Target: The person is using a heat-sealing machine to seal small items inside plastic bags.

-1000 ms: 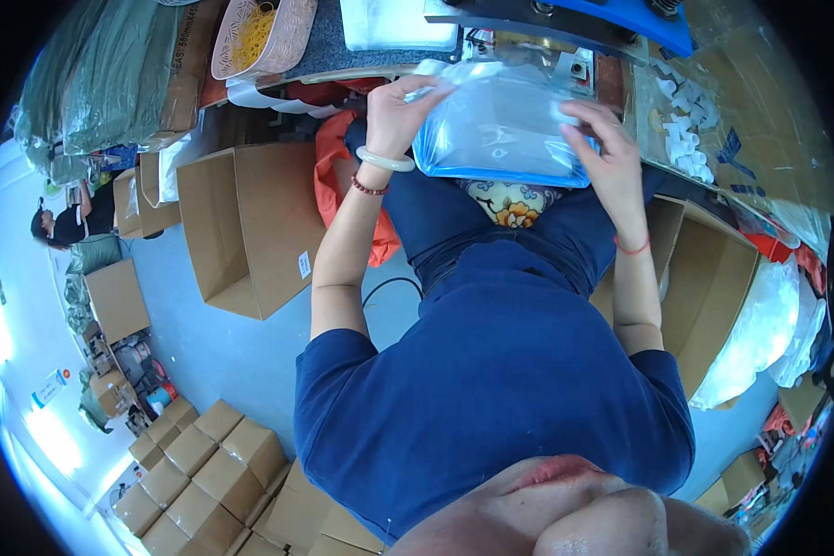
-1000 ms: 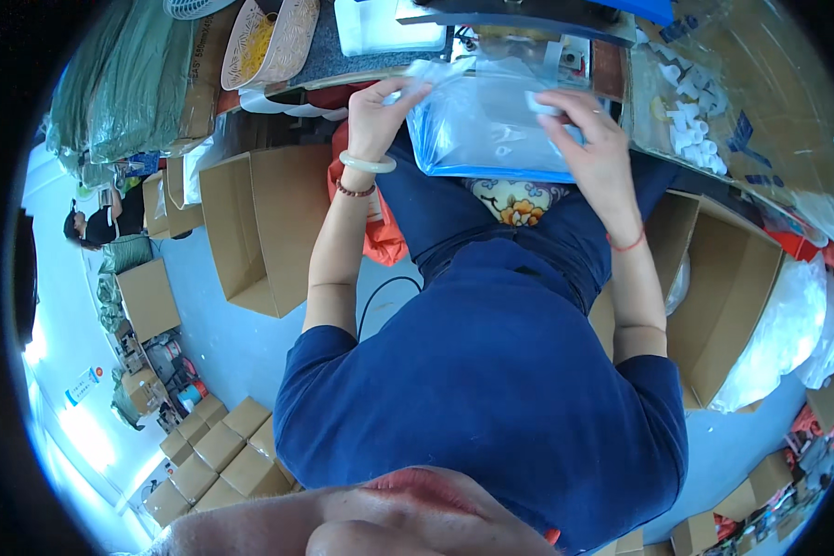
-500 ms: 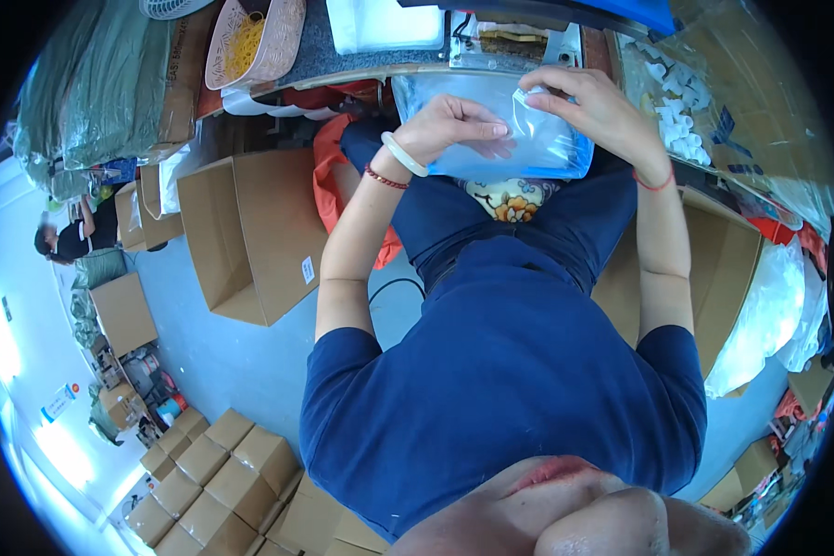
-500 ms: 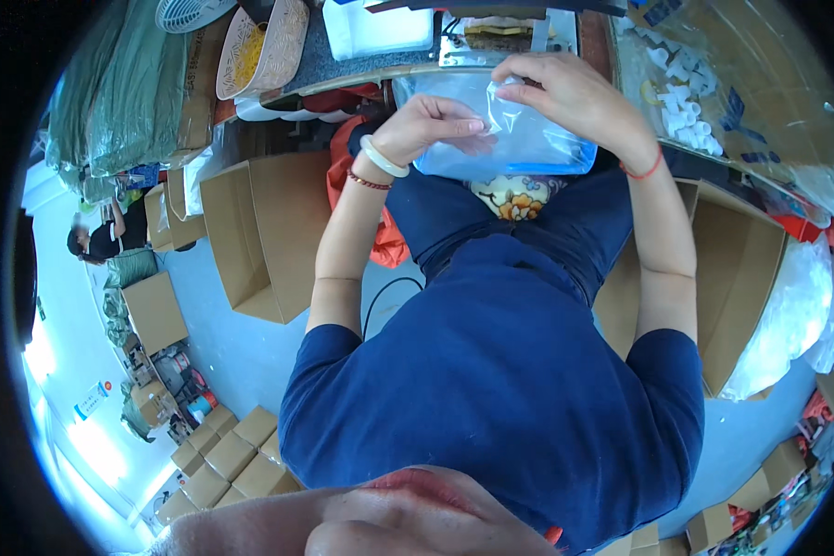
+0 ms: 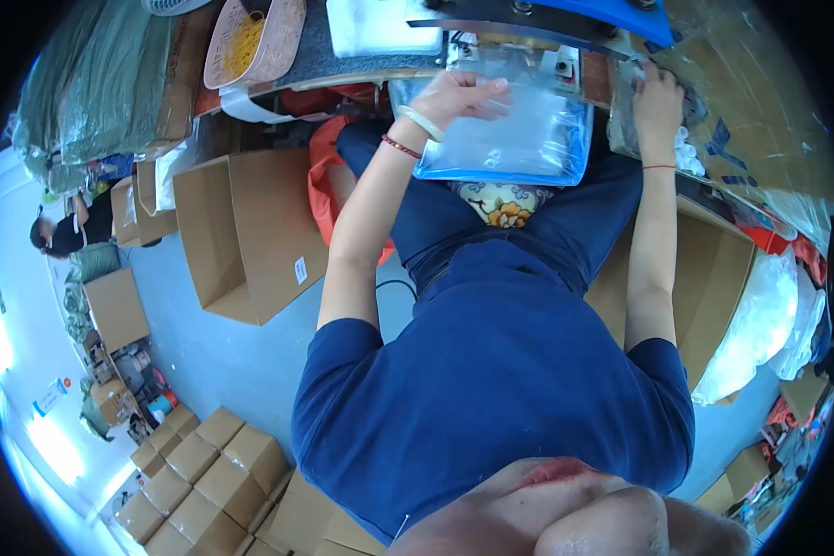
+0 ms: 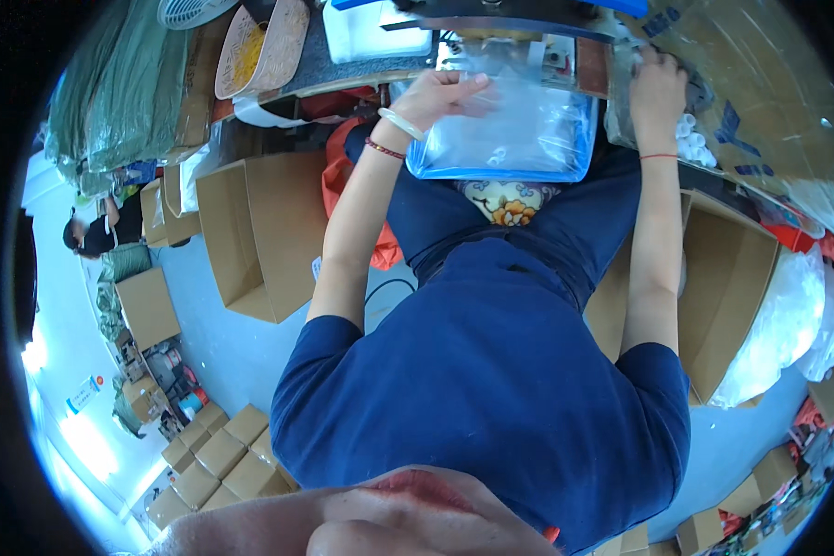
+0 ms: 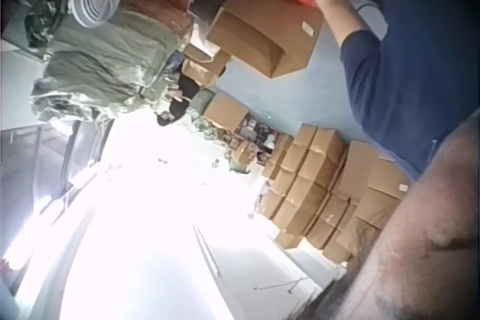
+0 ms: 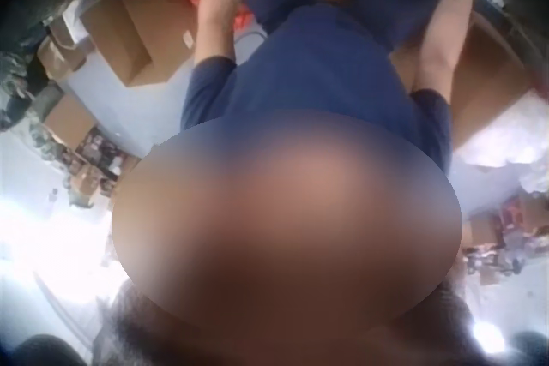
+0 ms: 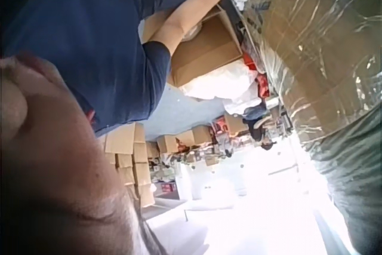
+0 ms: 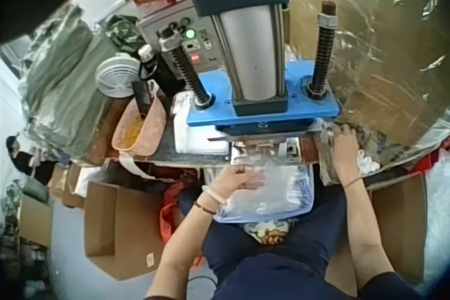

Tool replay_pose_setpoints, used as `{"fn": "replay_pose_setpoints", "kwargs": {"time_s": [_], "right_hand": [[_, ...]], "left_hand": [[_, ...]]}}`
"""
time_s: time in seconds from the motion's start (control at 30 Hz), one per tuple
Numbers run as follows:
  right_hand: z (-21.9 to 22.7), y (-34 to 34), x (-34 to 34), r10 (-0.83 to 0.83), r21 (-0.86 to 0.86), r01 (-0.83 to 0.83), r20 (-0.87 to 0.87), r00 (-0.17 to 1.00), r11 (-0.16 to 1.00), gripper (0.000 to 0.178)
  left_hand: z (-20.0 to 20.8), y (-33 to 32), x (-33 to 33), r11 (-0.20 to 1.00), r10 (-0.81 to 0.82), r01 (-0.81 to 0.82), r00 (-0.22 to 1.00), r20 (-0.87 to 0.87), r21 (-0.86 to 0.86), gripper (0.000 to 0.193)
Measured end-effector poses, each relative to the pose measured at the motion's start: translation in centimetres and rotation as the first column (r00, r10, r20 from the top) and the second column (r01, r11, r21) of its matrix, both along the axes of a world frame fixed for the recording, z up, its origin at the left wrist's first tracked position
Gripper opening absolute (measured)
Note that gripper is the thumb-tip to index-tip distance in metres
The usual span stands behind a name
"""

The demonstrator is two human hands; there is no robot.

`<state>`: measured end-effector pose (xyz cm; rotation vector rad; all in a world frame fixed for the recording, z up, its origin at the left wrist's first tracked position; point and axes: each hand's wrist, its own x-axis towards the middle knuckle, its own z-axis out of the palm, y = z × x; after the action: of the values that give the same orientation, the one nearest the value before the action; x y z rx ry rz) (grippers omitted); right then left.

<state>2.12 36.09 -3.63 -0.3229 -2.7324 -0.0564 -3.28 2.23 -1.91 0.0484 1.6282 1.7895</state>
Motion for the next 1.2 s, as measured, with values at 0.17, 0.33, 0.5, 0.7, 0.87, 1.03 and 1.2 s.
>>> {"fn": "replay_pose_setpoints", "kwargs": {"time_s": [0.17, 0.33, 0.5, 0.7, 0.87, 1.03, 1.2], "right_hand": [[-0.2, -0.1, 1.1, -0.1, -0.068, 0.095, -0.084, 0.991, 0.993, 0.032], [5.3, -2.0, 3.9, -0.048, -0.613, -0.055, -0.15, 0.987, 0.788, 0.03], [8.3, -11.2, 6.9, 0.274, -0.916, -0.275, -0.196, 0.942, 0.291, 0.023], [10.7, -15.6, 5.2, 0.403, -0.707, -0.639, -0.513, 0.758, 0.303, 0.023], [13.7, -14.7, 4.0, 0.577, -0.61, -0.674, -0.395, 0.715, 0.417, 0.021], [11.8, -12.8, 2.7, 0.708, -0.77, -0.497, -0.084, 0.701, 0.4, 0.025], [9.5, -8.9, 2.3, 0.379, -0.424, -0.389, -0.113, 0.919, 0.818, 0.027]], "left_hand": [[-0.6, -5.9, -5.1, 0.791, -0.167, -0.592, 0.033, -0.985, -0.154, 0.045], [-4.0, -10.1, -2.5, 0.764, -0.378, -0.548, 0.049, -0.924, -0.342, 0.028], [-0.5, -9.0, 0.9, 0.805, 0.031, -0.515, 0.532, -0.846, -0.294, 0.019], [4.8, -5.1, 5.6, 0.95, 0.104, -0.26, 0.784, -0.612, -0.171, 0.019], [5.9, -4.3, 5.8, 0.993, 0.008, -0.061, 0.887, -0.462, -0.1, 0.021], [3.9, -3.2, 5.1, 0.969, -0.227, 0.225, 0.974, 0.005, 0.105, 0.021], [0.4, 0.5, 2.1, 0.911, -0.016, -0.109, 0.954, 0.299, 0.397, 0.022]]}}
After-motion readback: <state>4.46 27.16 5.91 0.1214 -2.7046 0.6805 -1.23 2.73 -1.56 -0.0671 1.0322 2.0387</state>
